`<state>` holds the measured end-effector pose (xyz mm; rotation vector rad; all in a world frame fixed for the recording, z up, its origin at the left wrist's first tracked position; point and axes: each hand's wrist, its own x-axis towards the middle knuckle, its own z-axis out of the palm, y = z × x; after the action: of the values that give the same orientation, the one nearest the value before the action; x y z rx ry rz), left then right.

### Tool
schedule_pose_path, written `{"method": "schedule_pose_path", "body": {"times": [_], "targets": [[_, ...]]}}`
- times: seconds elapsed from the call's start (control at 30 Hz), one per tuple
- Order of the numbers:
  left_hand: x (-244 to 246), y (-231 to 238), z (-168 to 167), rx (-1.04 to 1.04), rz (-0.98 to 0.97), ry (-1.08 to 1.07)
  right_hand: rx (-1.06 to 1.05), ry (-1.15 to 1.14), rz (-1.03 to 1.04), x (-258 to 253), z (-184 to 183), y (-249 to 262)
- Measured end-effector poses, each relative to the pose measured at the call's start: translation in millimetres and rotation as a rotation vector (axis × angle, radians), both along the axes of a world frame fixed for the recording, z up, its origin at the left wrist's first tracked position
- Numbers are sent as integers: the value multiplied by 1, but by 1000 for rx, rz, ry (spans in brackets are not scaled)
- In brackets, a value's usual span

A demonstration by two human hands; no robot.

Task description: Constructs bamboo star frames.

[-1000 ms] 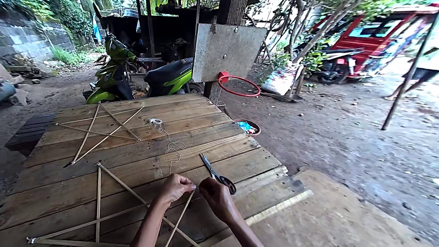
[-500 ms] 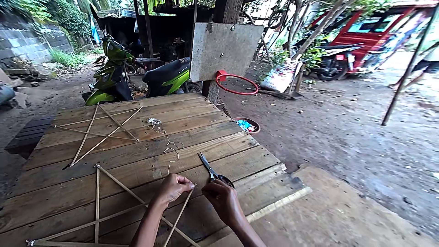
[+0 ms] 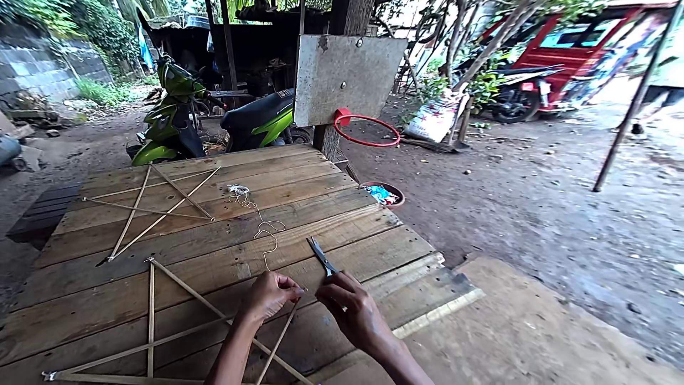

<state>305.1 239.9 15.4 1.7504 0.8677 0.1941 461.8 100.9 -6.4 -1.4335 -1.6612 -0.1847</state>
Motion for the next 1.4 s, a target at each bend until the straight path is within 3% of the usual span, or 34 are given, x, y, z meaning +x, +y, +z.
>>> {"method": "schedule_pose_path", "body": {"times": [0.2, 0.33, 0.47, 0.57, 0.7, 0.9, 1.07, 1.17, 1.4], "targets": [[-2, -6, 6, 15, -20, -16, -94, 55, 309, 17, 24, 40], [-4, -8, 9, 35, -26, -78, -272, 232, 428, 23, 26, 64], [-7, -9, 15, 57, 8, -134, -502, 486, 353, 22, 8, 72], [-9, -3, 16, 86, 47, -130, -505, 561, 218, 12, -9, 58], [-7, 5, 11, 91, 65, -104, -269, 450, 83, -1, -31, 27], [0, 3, 4, 29, 27, -113, 70, -60, 34, -1, -23, 18], [1, 2, 4, 21, 15, -99, -33, -99, 213, 14, -1, 44], [-1, 3, 0, 76, 18, -89, -191, 26, 295, 19, 6, 52], [-3, 6, -9, 121, -42, -85, -333, 220, 286, 18, -1, 50]]}}
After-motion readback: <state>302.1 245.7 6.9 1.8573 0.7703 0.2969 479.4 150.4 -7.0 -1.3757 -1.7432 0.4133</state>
